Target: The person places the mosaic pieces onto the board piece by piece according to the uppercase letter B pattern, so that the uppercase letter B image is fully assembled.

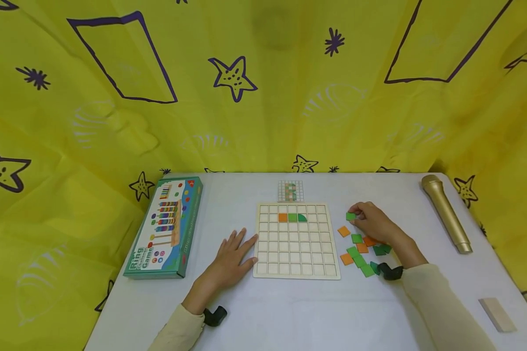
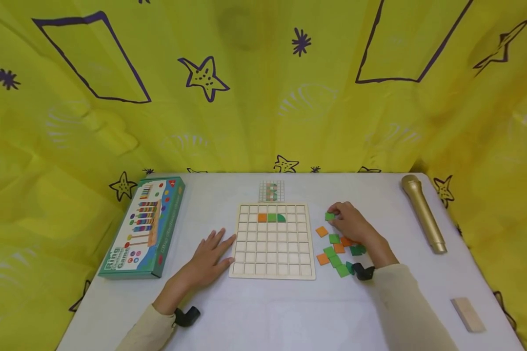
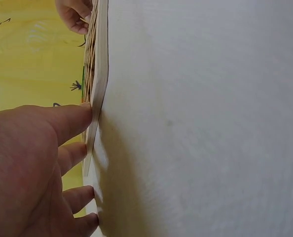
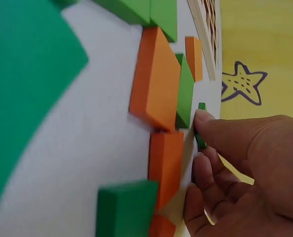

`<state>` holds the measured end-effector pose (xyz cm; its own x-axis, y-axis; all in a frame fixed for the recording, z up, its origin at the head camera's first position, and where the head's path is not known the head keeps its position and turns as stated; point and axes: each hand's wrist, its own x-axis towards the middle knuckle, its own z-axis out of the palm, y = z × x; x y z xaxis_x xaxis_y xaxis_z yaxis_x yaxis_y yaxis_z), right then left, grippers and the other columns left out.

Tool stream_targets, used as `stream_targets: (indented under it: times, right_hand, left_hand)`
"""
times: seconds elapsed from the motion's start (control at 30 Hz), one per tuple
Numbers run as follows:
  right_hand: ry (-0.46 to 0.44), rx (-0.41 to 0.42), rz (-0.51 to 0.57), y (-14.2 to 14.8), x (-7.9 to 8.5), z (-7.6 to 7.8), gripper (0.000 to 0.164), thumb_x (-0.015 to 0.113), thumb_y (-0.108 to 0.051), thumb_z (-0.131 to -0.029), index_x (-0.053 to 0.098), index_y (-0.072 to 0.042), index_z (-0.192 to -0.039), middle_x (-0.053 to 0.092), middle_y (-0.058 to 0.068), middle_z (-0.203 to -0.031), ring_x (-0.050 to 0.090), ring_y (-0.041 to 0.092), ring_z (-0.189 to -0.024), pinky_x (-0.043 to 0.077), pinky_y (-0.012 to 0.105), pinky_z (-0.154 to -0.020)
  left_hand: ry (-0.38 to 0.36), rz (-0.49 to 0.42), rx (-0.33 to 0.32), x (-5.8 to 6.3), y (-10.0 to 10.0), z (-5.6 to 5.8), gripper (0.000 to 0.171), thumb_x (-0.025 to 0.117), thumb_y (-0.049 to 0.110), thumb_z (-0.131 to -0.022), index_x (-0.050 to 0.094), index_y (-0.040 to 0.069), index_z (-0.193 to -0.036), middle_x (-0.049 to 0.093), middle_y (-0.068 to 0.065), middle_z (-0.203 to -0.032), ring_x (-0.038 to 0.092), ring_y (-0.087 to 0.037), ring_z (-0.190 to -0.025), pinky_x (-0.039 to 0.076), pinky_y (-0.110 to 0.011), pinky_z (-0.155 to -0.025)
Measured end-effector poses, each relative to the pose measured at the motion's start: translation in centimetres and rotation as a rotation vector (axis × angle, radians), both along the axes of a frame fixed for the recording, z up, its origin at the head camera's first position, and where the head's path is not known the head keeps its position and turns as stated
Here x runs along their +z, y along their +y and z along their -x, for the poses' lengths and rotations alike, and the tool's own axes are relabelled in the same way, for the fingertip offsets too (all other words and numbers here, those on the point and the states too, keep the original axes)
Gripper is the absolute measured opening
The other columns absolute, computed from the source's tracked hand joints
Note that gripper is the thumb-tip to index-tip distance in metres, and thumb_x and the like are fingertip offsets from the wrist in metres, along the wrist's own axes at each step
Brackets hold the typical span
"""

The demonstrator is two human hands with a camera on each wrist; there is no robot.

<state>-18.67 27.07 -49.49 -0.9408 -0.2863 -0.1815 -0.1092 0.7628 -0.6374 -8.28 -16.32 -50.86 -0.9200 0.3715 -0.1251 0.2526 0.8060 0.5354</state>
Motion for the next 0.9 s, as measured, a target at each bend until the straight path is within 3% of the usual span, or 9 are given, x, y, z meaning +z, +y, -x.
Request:
stream_targets:
  times: [0.3, 0.43, 0.63, 0.9]
  right_hand:
    - [0.092, 0.006, 0.071, -3.3, -0.2, 0.3, 0.031, 0.063, -0.01, -0.105, 0.062, 0.006, -0.131, 0.057, 0.025, -0.121, 0.058, 0.034, -0.108, 0.051, 0.051, -0.096]
    - [0.075, 0.015, 0.096, -5.8, 0.3, 0.5, 0.032, 0.062, -0.012, -0.106, 0.061, 0.004, -0.135, 0.056, 0.025, -0.126, 0.058, 0.035, -0.112, 0.05, 0.054, -0.099]
    - [0.016, 0.071, 0.136, -10.2, 0.9, 0.0, 0.031, 0.063, -0.012, -0.106, 0.062, 0.0, -0.134, 0.056, 0.02, -0.125, 0.057, 0.03, -0.109, 0.05, 0.047, -0.098]
    - [-0.004, 0.159, 0.157, -14.7, 0.0, -1.4, 0.028, 0.068, -0.012, -0.104, 0.066, -0.001, -0.129, 0.058, 0.012, -0.119, 0.055, 0.02, -0.097, 0.05, 0.038, -0.09]
  left_hand:
    - [0.018, -0.023, 0.003, -0.3, -0.1, 0.0, 0.062, 0.058, 0.04, -0.108, 0.042, 0.018, -0.163, 0.025, -0.022, -0.173, 0.014, -0.049, -0.16, 0.011, -0.071, -0.125]
    - [0.011, -0.014, 0.003, -0.2, 0.0, -0.1, 0.062, 0.058, 0.039, -0.108, 0.042, 0.018, -0.164, 0.024, -0.022, -0.173, 0.013, -0.048, -0.161, 0.01, -0.071, -0.126]
    - [-0.009, -0.007, 0.004, 0.4, 0.1, 0.0, 0.06, 0.058, 0.036, -0.108, 0.043, 0.017, -0.163, 0.024, -0.021, -0.173, 0.013, -0.048, -0.161, 0.011, -0.07, -0.126]
    - [-0.021, 0.01, 0.01, 0.5, 0.1, 0.0, 0.059, 0.058, 0.034, -0.109, 0.043, 0.017, -0.163, 0.024, -0.021, -0.173, 0.013, -0.047, -0.161, 0.011, -0.069, -0.127]
